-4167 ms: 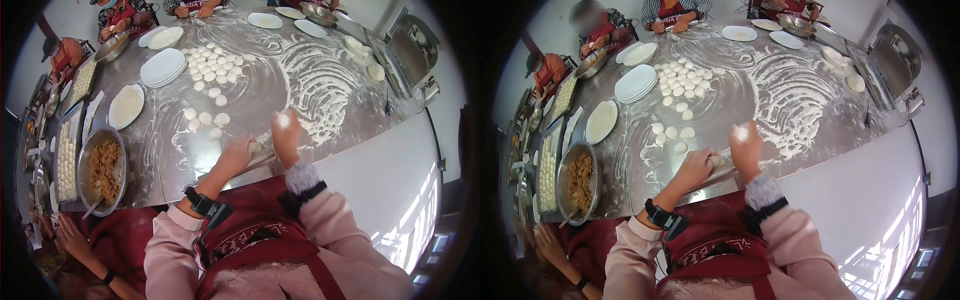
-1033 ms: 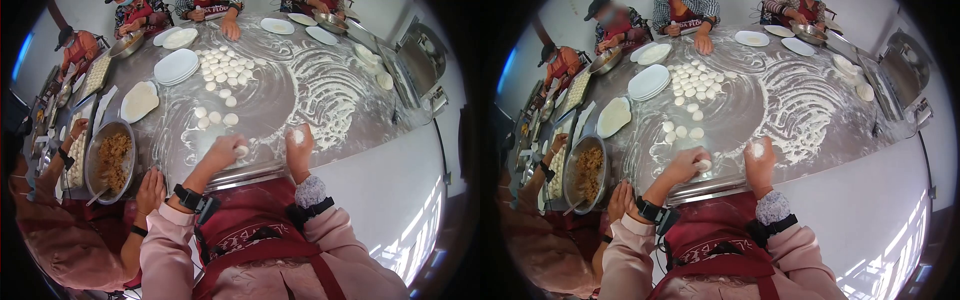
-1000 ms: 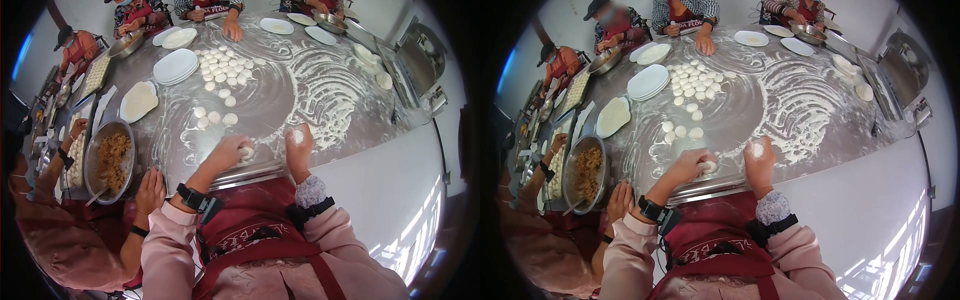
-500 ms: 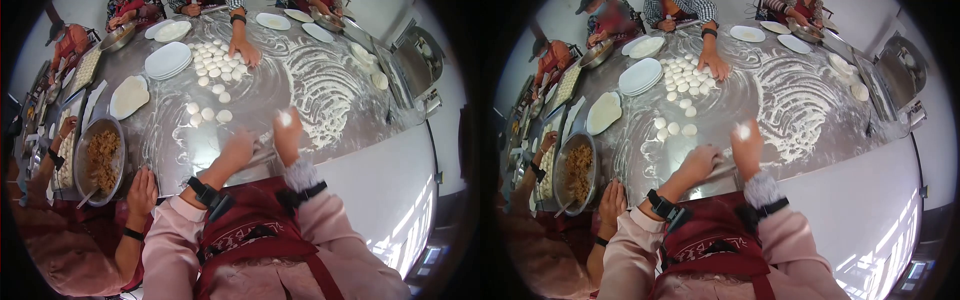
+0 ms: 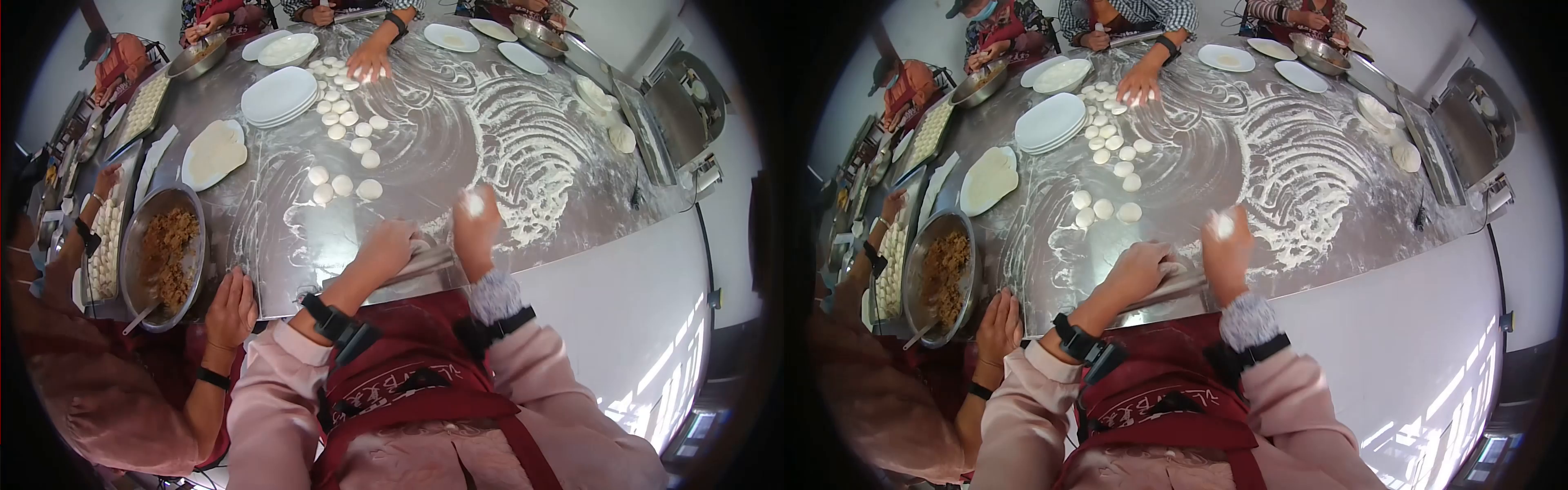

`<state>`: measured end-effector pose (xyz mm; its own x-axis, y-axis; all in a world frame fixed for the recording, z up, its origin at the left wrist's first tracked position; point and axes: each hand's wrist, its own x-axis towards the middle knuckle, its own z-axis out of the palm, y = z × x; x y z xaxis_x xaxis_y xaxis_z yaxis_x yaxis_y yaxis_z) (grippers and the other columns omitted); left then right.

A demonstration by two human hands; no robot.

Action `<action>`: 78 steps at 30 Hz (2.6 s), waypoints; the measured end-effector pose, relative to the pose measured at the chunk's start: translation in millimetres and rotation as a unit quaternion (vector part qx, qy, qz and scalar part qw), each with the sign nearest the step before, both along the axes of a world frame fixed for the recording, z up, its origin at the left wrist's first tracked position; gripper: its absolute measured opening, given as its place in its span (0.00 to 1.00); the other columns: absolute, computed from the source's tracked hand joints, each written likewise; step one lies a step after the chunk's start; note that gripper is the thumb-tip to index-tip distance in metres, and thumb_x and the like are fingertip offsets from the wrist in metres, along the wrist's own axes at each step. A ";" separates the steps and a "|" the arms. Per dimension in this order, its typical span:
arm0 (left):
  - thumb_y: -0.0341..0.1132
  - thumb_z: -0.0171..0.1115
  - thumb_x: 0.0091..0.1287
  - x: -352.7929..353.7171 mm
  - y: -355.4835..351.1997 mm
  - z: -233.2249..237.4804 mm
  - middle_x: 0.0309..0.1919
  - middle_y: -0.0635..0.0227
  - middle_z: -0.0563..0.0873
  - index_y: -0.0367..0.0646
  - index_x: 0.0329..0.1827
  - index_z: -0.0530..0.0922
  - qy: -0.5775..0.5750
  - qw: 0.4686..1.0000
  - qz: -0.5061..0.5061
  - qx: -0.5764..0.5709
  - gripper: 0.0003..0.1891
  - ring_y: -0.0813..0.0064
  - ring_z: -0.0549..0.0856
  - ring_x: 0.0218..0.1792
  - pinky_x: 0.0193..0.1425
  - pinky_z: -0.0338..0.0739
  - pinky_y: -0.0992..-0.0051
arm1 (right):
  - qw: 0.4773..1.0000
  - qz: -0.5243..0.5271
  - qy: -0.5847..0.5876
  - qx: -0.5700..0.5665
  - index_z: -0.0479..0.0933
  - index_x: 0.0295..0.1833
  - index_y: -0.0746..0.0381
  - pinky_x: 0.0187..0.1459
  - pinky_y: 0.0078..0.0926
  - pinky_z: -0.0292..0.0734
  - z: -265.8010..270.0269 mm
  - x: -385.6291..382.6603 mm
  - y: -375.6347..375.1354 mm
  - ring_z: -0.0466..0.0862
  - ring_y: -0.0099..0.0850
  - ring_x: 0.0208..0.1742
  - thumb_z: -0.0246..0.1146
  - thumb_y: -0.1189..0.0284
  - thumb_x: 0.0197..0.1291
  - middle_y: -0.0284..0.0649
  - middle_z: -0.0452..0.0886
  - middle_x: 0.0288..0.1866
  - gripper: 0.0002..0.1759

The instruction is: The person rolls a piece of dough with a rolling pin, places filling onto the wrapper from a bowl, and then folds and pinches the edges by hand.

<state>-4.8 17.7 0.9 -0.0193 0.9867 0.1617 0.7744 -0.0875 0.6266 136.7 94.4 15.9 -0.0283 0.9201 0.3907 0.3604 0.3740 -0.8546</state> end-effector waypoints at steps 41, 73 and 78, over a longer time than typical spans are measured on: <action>0.31 0.52 0.60 11.0 7.2 8.6 0.31 0.49 0.82 0.38 0.38 0.76 -0.059 0.998 0.021 -0.015 0.08 0.47 0.80 0.38 0.44 0.73 0.55 | 1.000 -0.001 0.000 0.019 0.69 0.34 0.66 0.28 0.35 0.70 4.7 -7.8 3.8 0.75 0.38 0.22 0.63 0.71 0.54 0.48 0.73 0.21 0.12; 0.33 0.61 0.64 -6.0 -31.8 82.8 0.35 0.70 0.82 0.36 0.45 0.76 -0.500 0.854 0.119 -0.080 0.11 0.83 0.79 0.35 0.41 0.72 0.81 | 0.991 0.057 0.028 0.120 0.74 0.45 0.63 0.41 0.27 0.73 64.2 32.1 -26.6 0.78 0.32 0.39 0.65 0.74 0.51 0.42 0.78 0.36 0.14; 0.33 0.62 0.64 4.8 -46.3 116.3 0.34 0.71 0.81 0.37 0.43 0.76 -0.501 0.862 0.070 -0.039 0.10 0.85 0.78 0.34 0.40 0.72 0.82 | 0.962 0.259 0.075 -0.031 0.76 0.43 0.65 0.43 0.23 0.73 88.8 22.6 -50.9 0.77 0.24 0.39 0.64 0.73 0.53 0.38 0.78 0.37 0.12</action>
<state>0.0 -28.5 117.2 -0.2309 0.9702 -0.0731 -0.1599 0.0362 0.9865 159.3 43.5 104.7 -0.4375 0.8194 0.3704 0.0102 0.4164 -0.9091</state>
